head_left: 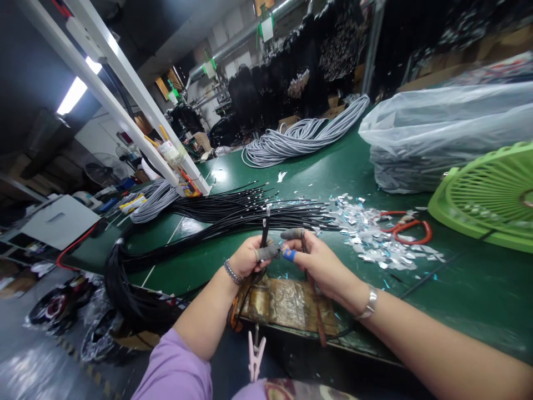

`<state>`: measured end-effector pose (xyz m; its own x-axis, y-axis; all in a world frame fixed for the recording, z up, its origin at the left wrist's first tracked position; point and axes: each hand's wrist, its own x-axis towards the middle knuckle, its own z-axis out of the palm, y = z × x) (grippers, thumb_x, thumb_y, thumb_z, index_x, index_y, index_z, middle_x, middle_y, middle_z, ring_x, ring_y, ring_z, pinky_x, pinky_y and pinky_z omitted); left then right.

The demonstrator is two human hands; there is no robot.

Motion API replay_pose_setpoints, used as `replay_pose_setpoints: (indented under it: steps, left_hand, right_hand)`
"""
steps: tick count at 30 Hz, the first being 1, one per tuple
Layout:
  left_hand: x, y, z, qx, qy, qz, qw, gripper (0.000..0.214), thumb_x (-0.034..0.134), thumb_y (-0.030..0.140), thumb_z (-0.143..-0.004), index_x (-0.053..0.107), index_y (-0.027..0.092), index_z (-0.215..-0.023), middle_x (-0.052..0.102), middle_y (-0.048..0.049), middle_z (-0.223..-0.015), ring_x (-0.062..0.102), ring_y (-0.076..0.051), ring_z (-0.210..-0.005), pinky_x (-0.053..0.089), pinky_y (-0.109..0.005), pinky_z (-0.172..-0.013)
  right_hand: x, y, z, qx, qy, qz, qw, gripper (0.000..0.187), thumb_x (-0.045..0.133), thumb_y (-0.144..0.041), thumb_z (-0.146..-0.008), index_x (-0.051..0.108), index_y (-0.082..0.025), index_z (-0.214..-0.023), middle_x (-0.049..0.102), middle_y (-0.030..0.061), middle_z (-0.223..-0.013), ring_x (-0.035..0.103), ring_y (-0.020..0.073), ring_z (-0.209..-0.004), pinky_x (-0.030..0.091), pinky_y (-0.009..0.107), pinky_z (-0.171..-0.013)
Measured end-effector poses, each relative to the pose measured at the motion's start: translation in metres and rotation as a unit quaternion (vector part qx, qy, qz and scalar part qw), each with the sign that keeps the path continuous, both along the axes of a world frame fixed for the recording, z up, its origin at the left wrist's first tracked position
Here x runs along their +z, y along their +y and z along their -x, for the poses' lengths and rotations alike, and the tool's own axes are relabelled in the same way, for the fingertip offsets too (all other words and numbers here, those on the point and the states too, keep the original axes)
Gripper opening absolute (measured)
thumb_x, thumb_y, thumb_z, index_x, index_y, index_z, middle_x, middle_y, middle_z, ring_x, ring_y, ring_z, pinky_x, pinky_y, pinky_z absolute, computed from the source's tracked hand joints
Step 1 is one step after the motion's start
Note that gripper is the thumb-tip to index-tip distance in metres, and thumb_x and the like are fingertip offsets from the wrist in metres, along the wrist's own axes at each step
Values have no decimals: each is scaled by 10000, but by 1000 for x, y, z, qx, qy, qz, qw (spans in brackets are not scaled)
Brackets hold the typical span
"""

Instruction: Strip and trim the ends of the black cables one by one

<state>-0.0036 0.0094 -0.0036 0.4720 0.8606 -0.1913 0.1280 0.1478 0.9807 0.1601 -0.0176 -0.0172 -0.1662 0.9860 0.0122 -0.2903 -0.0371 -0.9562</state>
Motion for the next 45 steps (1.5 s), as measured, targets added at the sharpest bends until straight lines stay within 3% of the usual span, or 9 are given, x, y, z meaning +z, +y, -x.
replay_pose_setpoints:
  steps: [8, 14, 19, 24, 28, 32, 35, 41, 45]
  left_hand:
    - [1, -7, -10, 98, 7, -95, 991, 553, 710, 660, -583, 495, 166, -708, 419, 97, -427, 287, -24, -302, 193, -173, -309]
    - [1, -5, -8, 178, 29, -188, 965, 394, 737, 514, -630, 550, 171, -681, 473, 65, -478, 378, -58, -408, 314, -194, -417]
    - [-3, -6, -4, 158, 91, -314, 932, 240, 722, 388, -681, 620, 170, -672, 583, 5, -617, 484, -115, -579, 407, -239, -582]
    - [-5, -8, -1, 142, 153, -369, 906, 197, 700, 325, -712, 602, 177, -626, 523, 18, -558, 416, -104, -532, 351, -241, -564]
    - [-2, -8, -5, 126, 123, -329, 928, 260, 716, 395, -698, 599, 170, -640, 539, 14, -570, 433, -101, -537, 362, -239, -554]
    - [0, -7, -8, 75, 51, -155, 984, 429, 732, 553, -625, 554, 165, -674, 479, 55, -473, 374, -65, -388, 284, -203, -401]
    - [-1, -5, -7, 66, -4, -56, 996, 515, 714, 628, -589, 526, 164, -708, 427, 87, -401, 284, -42, -294, 175, -183, -325]
    - [0, -4, -5, 87, -55, -29, 994, 544, 729, 634, -561, 492, 166, -704, 420, 96, -375, 275, -32, -276, 154, -164, -304]
    - [-1, -4, -6, 85, -47, -42, 994, 538, 737, 617, -567, 504, 161, -729, 441, 93, -418, 302, -28, -303, 184, -157, -301]
  right_hand:
    - [-1, -2, 5, 3, 6, 8, 1000, 354, 688, -256, -555, 512, -222, -861, 601, -29, -706, 574, 153, -697, 452, 297, -703]
    - [3, -5, 0, -20, -12, 20, 1000, 349, 682, -320, -624, 526, -221, -919, 637, 5, -796, 568, 151, -667, 418, 265, -551]
    - [1, -4, 1, -18, -2, 11, 1000, 447, 730, -378, -610, 502, -226, -963, 645, 21, -835, 558, 152, -666, 376, 251, -499]
    - [-3, -2, 4, -37, 5, 19, 999, 418, 709, -351, -609, 498, -228, -948, 630, 20, -875, 545, 147, -686, 365, 251, -512]
    - [0, -2, 1, -35, 23, 18, 999, 390, 681, -298, -596, 522, -231, -946, 612, -12, -799, 534, 143, -672, 366, 253, -531]
    - [4, 2, -3, -14, 18, 22, 999, 368, 630, -220, -554, 550, -226, -914, 559, -47, -663, 499, 135, -615, 357, 257, -539]
    - [0, 8, -7, -19, -13, 17, 1000, 340, 594, -185, -531, 560, -226, -867, 544, -48, -632, 497, 140, -605, 373, 267, -555]
    - [-10, 11, -7, -54, -41, -77, 995, 343, 639, -310, -648, 550, -225, -968, 646, 29, -868, 600, 184, -797, 474, 324, -721]
    - [-12, 6, -2, -64, -77, -140, 985, 391, 667, -342, -683, 540, -226, -1035, 659, 50, -931, 598, 171, -738, 505, 333, -698]
